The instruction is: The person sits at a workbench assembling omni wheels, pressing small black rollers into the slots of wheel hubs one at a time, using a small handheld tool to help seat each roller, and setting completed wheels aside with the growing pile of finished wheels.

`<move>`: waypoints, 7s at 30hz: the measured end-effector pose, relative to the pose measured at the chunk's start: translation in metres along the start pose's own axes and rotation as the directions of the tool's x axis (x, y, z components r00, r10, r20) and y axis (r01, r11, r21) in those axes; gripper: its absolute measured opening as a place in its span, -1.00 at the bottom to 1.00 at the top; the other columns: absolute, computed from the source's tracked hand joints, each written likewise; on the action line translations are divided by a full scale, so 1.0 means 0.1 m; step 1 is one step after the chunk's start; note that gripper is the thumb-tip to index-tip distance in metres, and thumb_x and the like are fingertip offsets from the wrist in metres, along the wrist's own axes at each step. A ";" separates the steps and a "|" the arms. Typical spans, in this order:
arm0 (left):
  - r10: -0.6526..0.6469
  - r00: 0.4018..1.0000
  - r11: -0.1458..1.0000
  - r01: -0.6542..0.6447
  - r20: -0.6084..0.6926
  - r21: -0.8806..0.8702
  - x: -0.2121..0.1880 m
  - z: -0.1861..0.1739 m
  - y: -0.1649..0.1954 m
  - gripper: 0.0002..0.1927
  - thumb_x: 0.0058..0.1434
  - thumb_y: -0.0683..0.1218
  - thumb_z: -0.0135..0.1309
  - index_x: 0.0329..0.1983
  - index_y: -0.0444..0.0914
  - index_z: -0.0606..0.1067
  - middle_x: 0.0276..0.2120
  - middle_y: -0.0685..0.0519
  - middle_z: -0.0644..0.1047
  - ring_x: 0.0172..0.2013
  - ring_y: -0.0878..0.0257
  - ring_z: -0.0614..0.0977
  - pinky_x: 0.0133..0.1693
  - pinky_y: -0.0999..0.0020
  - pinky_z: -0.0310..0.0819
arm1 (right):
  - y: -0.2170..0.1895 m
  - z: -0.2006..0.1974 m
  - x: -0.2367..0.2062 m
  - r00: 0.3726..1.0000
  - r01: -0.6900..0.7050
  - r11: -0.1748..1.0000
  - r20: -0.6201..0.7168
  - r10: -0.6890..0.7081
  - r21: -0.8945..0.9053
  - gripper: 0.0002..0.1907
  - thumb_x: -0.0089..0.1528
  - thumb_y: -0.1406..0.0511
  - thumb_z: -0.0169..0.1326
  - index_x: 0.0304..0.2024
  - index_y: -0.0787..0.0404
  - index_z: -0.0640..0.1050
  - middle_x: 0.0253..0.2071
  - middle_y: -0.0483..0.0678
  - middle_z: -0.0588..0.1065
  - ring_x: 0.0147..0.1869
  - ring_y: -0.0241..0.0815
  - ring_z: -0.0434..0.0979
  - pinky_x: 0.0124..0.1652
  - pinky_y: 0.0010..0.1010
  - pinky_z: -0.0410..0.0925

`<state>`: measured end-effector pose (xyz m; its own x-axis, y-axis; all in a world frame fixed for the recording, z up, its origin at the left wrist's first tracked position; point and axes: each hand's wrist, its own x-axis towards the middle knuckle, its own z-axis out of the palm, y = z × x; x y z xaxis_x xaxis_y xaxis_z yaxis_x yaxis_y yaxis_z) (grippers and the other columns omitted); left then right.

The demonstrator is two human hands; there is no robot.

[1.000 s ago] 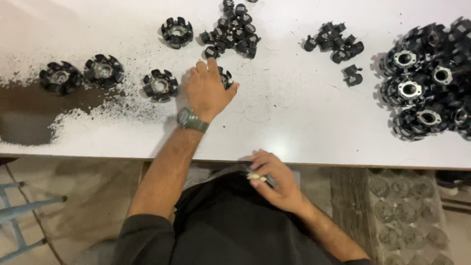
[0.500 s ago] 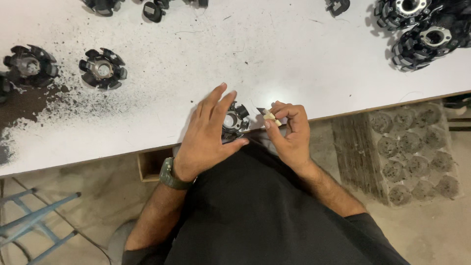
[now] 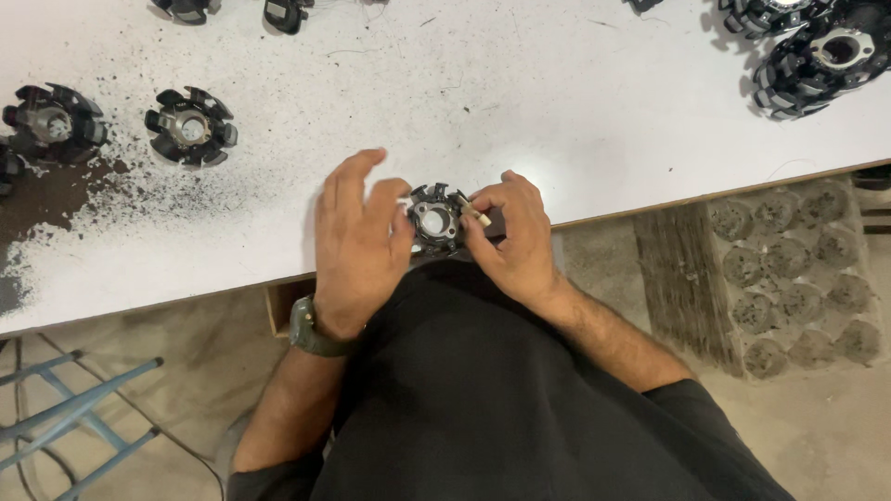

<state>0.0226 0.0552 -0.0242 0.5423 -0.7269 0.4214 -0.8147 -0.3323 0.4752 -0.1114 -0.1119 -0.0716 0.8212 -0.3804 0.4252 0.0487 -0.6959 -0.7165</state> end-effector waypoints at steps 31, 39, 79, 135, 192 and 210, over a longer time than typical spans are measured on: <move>-0.162 0.987 0.966 0.161 0.010 -0.201 -0.12 0.35 0.18 -0.87 0.17 -0.16 0.27 -0.23 -0.22 0.57 0.14 -0.03 0.50 0.13 0.01 0.50 0.16 0.03 0.32 | -0.22 -0.16 0.07 0.993 0.061 0.993 0.110 -0.049 -0.102 -0.78 0.17 0.44 0.26 -0.17 0.17 0.52 -0.29 -0.11 0.49 -0.22 -0.17 0.53 0.44 0.10 0.17; -0.158 0.985 0.973 0.142 -0.075 -0.184 -0.18 0.51 0.17 -0.83 0.11 -0.23 0.22 -0.32 -0.26 0.44 0.10 -0.06 0.51 0.12 0.00 0.51 0.17 -0.02 0.30 | -0.21 -0.16 0.03 0.993 0.098 0.992 0.074 -0.092 -0.076 -0.76 0.19 0.44 0.26 -0.13 0.19 0.52 -0.21 -0.09 0.52 -0.14 -0.14 0.55 0.44 0.09 0.19; -0.019 0.998 0.990 0.028 0.062 -0.139 0.01 0.11 0.15 -0.83 0.26 -0.22 0.17 -0.09 -0.31 0.52 0.02 -0.04 0.56 -0.02 -0.01 0.59 0.00 0.12 0.52 | -0.15 -0.08 0.07 0.992 0.119 0.989 -0.035 -0.122 -0.092 -0.74 0.17 0.49 0.23 -0.12 0.21 0.50 -0.16 -0.02 0.52 0.00 0.00 0.54 0.39 0.15 0.17; -0.019 0.999 0.996 0.017 -0.034 -0.082 -0.19 0.39 0.09 -0.75 0.09 -0.28 0.13 -0.15 -0.34 0.45 -0.02 -0.10 0.49 -0.11 -0.06 0.58 -0.12 0.08 0.52 | -0.05 0.09 -0.03 0.953 0.298 0.953 -0.034 -0.300 -0.047 -0.65 0.16 0.49 0.33 -0.08 0.22 0.48 -0.13 0.02 0.51 0.12 0.02 0.55 0.29 0.08 0.36; -0.192 0.959 0.969 0.219 0.209 -0.111 0.30 0.25 0.20 -0.80 0.33 -0.11 0.16 -0.04 -0.27 0.50 0.05 -0.06 0.55 0.01 -0.04 0.59 0.01 0.06 0.50 | 0.05 -0.13 -0.02 0.983 0.010 1.000 -0.181 -0.013 -0.020 -0.75 0.23 0.48 0.26 -0.10 0.24 0.49 -0.20 0.01 0.54 -0.21 -0.09 0.55 -0.21 -0.32 0.43; -0.008 0.999 0.992 0.014 0.041 -0.129 0.08 0.36 0.16 -0.83 0.17 -0.15 0.30 -0.18 -0.22 0.59 0.12 -0.02 0.52 0.07 0.04 0.53 0.03 0.11 0.47 | 0.03 -0.11 -0.08 0.984 0.120 0.987 -0.120 -0.132 -0.106 -0.67 0.14 0.50 0.25 -0.09 0.22 0.46 -0.09 0.04 0.50 0.10 0.06 0.51 0.33 0.10 0.28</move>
<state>0.0065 0.0219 -0.0412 0.5403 -0.7481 0.3853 -0.7738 -0.2617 0.5768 -0.1240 -0.1179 -0.0708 0.7332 -0.3555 0.5797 0.0861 -0.7971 -0.5977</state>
